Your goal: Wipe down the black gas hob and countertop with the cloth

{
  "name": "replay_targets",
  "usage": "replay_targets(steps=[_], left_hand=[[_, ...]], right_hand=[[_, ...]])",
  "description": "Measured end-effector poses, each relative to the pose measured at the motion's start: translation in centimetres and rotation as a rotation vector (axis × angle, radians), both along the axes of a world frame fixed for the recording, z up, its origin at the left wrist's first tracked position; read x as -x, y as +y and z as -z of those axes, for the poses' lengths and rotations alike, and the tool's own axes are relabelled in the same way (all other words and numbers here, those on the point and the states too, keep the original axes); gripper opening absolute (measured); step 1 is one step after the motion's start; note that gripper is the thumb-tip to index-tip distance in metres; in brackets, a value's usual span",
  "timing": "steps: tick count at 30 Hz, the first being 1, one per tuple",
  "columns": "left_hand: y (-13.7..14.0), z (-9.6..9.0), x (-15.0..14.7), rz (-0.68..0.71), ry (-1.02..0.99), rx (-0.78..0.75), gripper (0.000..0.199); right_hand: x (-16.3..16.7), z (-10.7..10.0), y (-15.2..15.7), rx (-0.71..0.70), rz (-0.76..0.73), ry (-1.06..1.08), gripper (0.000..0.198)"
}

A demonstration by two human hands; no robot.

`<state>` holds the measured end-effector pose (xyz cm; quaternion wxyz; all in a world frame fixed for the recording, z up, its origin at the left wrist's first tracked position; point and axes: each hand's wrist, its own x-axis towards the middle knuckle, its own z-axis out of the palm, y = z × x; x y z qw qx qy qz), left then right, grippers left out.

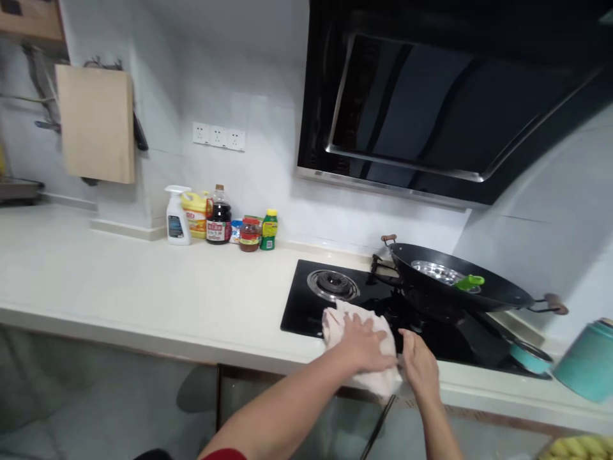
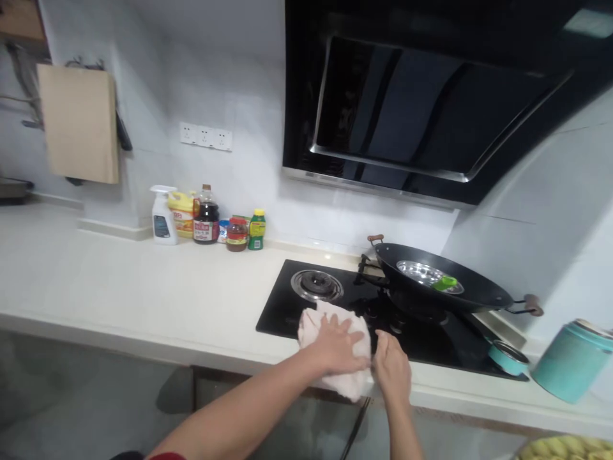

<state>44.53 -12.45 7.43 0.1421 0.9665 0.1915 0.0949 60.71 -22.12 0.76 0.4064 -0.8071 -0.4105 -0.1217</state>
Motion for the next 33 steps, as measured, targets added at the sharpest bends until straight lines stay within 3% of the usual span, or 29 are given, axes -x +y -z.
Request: replay_targets(steps=[5,9,13,19,27,33], left_hand=[[-1.8,0.7,0.1,0.100,-0.029,-0.062,0.067],[0.2,0.5,1.4,0.042,-0.039,-0.085,0.065],[2.3,0.8,4.5,-0.046,-0.067,-0.105,0.067],[6.3,0.8,12.4,-0.241,-0.042,-0.150,0.061],[13.4,-0.4,25.7,-0.601,0.054,-0.211,0.067],[15.1,-0.9,33.7,-0.796,0.112,-0.248,0.054]], right_hand=[[-1.0,0.3,-0.3,0.062,-0.062,0.013,0.063],[-1.4,0.6,-0.2,0.107,-0.061,-0.068,0.058],[-1.6,0.9,-0.2,0.136,-0.044,-0.138,0.056],[-1.7,1.2,-0.1,0.152,-0.034,-0.176,0.049],[-1.5,1.6,0.0,0.133,-0.015,-0.245,0.046],[-1.8,1.7,0.0,0.154,-0.020,-0.248,0.048]])
